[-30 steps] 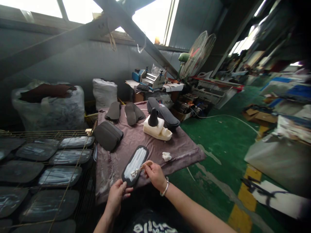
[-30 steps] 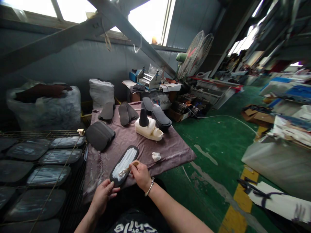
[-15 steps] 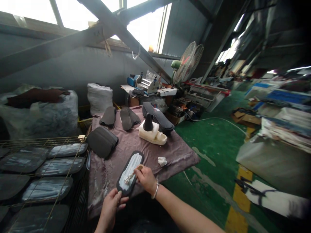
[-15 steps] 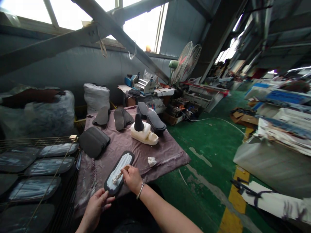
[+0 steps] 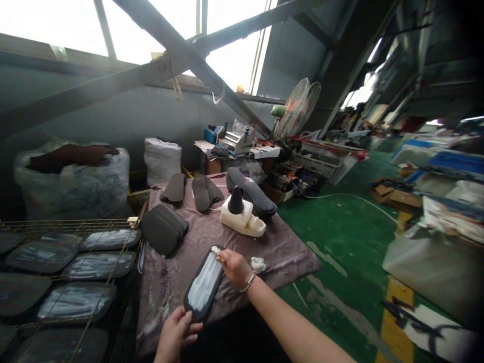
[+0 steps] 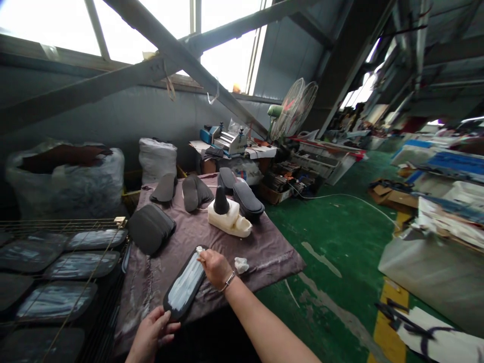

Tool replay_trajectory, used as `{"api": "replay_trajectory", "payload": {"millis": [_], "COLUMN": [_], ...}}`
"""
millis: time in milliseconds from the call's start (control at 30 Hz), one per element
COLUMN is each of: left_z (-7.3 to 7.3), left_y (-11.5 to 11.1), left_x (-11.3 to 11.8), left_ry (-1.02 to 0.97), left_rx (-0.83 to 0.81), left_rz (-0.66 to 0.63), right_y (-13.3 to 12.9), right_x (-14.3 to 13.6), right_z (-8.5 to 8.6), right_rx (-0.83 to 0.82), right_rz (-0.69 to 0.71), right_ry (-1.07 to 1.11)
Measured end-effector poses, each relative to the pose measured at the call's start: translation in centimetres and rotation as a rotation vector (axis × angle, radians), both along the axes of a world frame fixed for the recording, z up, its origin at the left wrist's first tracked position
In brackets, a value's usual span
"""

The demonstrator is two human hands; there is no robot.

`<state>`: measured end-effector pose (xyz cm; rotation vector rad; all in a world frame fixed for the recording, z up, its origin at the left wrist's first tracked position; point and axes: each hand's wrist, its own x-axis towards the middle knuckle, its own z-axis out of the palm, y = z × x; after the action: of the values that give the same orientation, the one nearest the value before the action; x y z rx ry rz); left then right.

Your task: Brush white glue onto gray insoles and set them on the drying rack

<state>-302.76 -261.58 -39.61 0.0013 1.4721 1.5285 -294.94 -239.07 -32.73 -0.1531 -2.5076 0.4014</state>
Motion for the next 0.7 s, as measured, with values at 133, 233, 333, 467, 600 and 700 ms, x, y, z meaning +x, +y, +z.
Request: {"api": "replay_trajectory", "payload": {"millis": [133,233,333,467,600,700], "left_z": [0.1,0.3,0.3,0.6,1.8,3.3], "left_y": [0.2,0.3,0.2,0.1,0.0,-0.3], "left_x": [0.2,0.2,0.2,0.2,0.0,0.1], "left_ry": [0.032,0.029,0.006,0.020,0.014,0.022], "left_rx": [-0.018,-0.025,-0.017,-0.007,0.010,0.039], "left_rz": [0.026,0.026,0.022,0.007,-0.025,-0.028], "right_y": [-1.6,-2.0,-3.0,-6.2,-8.4,-7.9], "right_x": [0.3,0.4,0.7,1.7,2.7,3.7], "right_z": [0.1,0.2,0.0,0.1,0.7,0.7], "right_rx": [-0.043,-0.052,0.034,0.007,-0.390,-0.764], "right_rz": [0.065,0.044,0.099,0.194,0.135,-0.046], "right_ry": [-0.009,0.036,-0.036,-0.122,0.033,0.142]}}
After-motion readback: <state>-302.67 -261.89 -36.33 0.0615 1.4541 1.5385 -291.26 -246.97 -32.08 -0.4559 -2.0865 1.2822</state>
